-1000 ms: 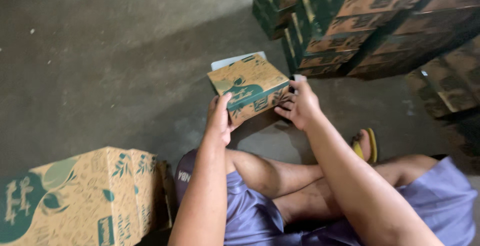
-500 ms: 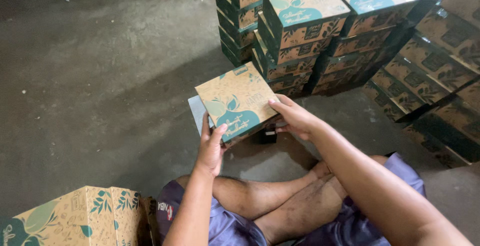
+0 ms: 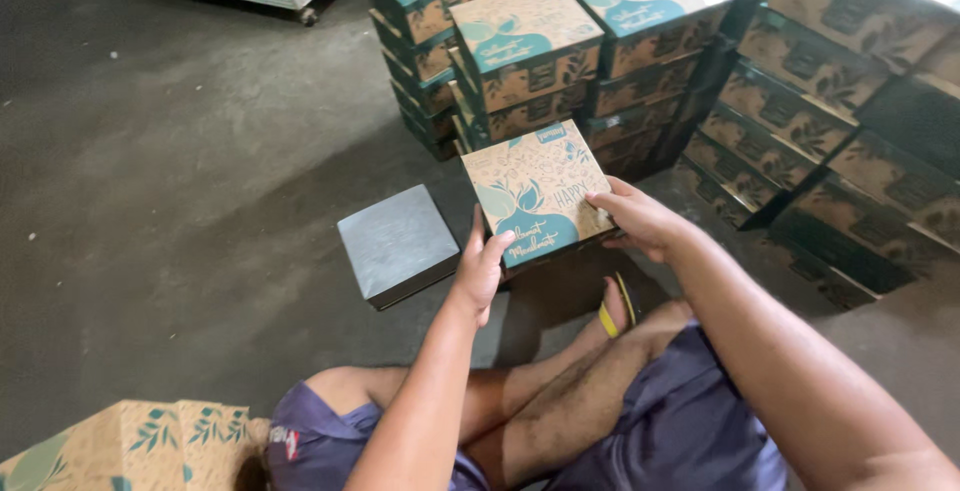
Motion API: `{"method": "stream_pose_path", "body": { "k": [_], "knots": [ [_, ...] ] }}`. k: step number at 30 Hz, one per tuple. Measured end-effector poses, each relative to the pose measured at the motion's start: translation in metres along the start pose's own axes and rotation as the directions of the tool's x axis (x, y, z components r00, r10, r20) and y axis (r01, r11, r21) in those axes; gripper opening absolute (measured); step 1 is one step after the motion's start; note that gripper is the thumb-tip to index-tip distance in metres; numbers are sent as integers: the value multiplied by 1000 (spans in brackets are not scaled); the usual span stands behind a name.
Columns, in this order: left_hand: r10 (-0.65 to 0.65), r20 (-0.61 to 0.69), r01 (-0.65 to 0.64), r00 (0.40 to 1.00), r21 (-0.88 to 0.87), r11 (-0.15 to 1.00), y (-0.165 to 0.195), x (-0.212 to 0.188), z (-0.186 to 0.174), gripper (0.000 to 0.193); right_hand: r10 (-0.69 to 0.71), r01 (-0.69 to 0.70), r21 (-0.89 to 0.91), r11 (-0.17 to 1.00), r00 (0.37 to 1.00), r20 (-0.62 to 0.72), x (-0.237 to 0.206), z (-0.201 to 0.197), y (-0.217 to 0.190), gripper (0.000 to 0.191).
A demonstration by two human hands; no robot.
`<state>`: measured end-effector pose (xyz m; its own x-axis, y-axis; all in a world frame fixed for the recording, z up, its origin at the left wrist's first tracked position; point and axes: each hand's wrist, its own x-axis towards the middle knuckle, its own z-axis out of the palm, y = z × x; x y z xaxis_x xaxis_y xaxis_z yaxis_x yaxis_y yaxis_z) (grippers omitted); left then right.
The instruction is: The person sits on the floor and folds flat cardboard bakery boxes into shape, pressing the sides and bottom together. They use a tape dispenser to seal the folded boxes, then stack the finished boxes with a stack of completed boxes nearby.
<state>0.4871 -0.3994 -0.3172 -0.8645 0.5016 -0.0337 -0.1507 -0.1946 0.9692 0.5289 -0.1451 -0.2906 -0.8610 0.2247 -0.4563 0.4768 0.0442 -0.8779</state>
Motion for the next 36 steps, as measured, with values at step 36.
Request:
{"method": "stream_pose_path", "body": {
  "k": [36],
  "knots": [
    [-296, -9, 295, 955, 108, 949, -158, 157, 131, 75, 105, -228, -898, 376, 973, -203, 110, -58, 62, 112]
  ]
}}
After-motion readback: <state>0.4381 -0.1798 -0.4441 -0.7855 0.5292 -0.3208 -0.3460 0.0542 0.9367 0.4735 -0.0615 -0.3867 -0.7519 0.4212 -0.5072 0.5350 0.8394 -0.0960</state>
